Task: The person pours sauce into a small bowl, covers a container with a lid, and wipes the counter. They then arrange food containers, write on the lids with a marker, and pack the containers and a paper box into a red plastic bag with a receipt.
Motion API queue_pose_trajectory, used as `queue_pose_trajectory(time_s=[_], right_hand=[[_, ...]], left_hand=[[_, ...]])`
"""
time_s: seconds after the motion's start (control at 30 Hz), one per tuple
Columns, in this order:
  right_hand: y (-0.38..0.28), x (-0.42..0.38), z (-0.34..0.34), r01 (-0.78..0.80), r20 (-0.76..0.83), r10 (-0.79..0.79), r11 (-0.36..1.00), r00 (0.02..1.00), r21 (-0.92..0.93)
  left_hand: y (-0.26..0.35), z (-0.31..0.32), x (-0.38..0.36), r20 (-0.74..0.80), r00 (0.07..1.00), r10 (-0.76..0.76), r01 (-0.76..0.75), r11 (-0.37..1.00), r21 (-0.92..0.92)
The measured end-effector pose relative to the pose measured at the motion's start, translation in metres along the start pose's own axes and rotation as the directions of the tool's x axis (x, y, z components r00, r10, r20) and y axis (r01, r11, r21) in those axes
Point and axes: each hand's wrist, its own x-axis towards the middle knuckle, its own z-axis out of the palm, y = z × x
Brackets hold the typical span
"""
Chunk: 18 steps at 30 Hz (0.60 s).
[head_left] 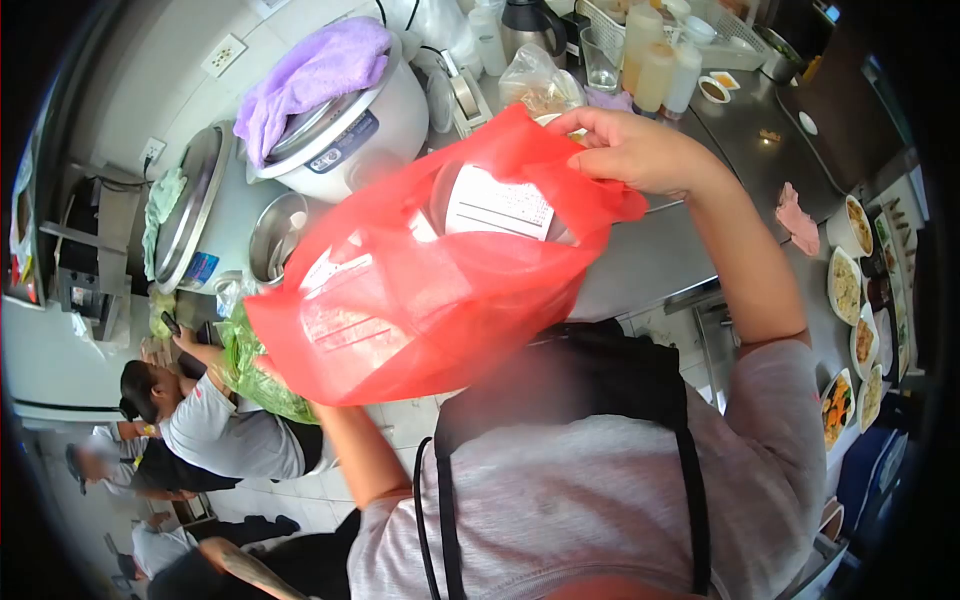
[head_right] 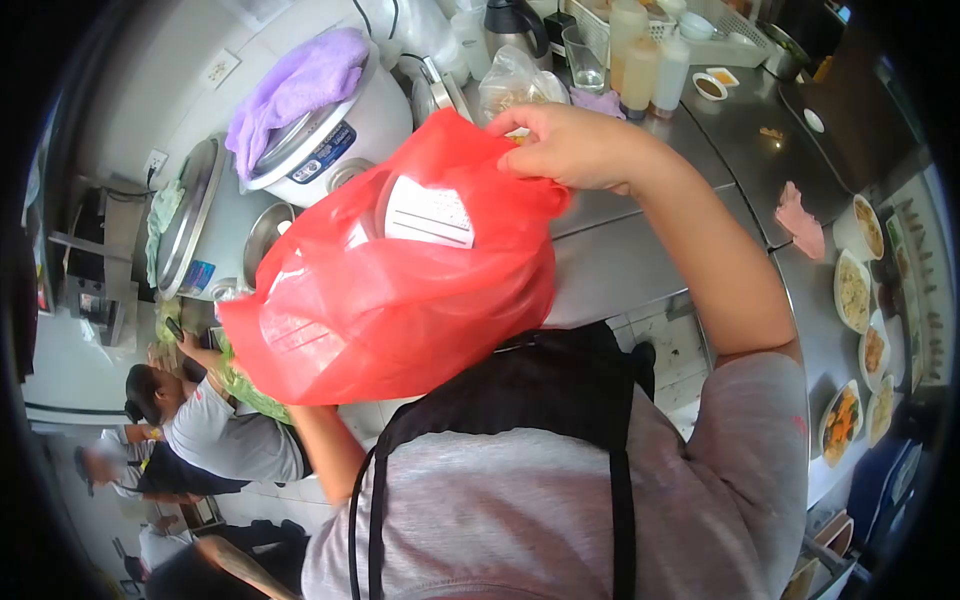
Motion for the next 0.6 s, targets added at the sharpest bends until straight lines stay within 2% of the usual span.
queue_pose_trajectory(time_s=[0.03, 0.13, 0.23, 0.27, 0.33, 0.4, 0.47, 0.5, 0.53, 0.57, 0.6], right_hand=[[0.001, 0.001, 0.003, -0.003, 0.018, 0.003, 1.0, 1.0, 0.003], [0.002, 0.004, 0.019, 0.1, -0.057, -0.135, 0.905, 0.989, -0.413], [-0.015, -0.003, 0.019, -0.136, -0.081, 0.118, 0.946, 0.99, -0.292], [-0.017, -0.006, 0.015, -0.061, -0.14, -0.004, 0.89, 0.99, -0.452], [-0.02, -0.013, 0.006, 0.05, -0.181, -0.266, 0.678, 0.947, -0.734], [-0.047, -0.022, 0.002, 0.009, -0.257, -0.34, 0.617, 0.905, -0.787], [-0.071, -0.027, -0.009, 0.185, -0.265, -0.301, 0.903, 0.916, -0.388], [-0.077, -0.025, -0.014, 0.252, -0.262, -0.281, 0.958, 0.923, -0.138], [-0.079, -0.019, -0.018, 0.276, -0.193, -0.244, 0.948, 0.95, 0.161], [-0.08, -0.006, -0.021, 0.254, -0.11, -0.229, 0.857, 0.967, 0.449], [-0.08, -0.005, -0.019, 0.255, -0.101, -0.235, 0.854, 0.967, 0.454]], left_hand=[[-0.017, -0.009, -0.008, -0.085, 0.996, -0.03, 0.03, 1.0, -0.009], [-0.034, -0.031, -0.011, -0.223, 0.971, -0.081, 0.093, 0.995, 0.044], [-0.014, -0.051, 0.008, -0.295, 0.955, -0.021, 0.072, 0.984, 0.161], [-0.001, -0.057, 0.016, -0.313, 0.95, 0.023, 0.05, 0.973, 0.224], [0.032, -0.068, 0.034, -0.338, 0.935, 0.108, 0.029, 0.926, 0.376], [0.066, -0.076, 0.049, -0.329, 0.933, 0.148, 0.046, 0.855, 0.516], [0.093, -0.079, 0.054, -0.255, 0.965, 0.061, 0.074, 0.87, 0.488], [0.107, -0.075, 0.058, -0.171, 0.984, -0.045, 0.108, 0.918, 0.382], [0.122, -0.071, 0.062, -0.084, 0.985, -0.15, 0.168, 0.945, 0.279], [0.144, -0.063, 0.065, 0.017, 0.972, -0.236, 0.229, 0.956, 0.182], [0.149, -0.063, 0.062, 0.011, 0.974, -0.227, 0.221, 0.957, 0.189]])
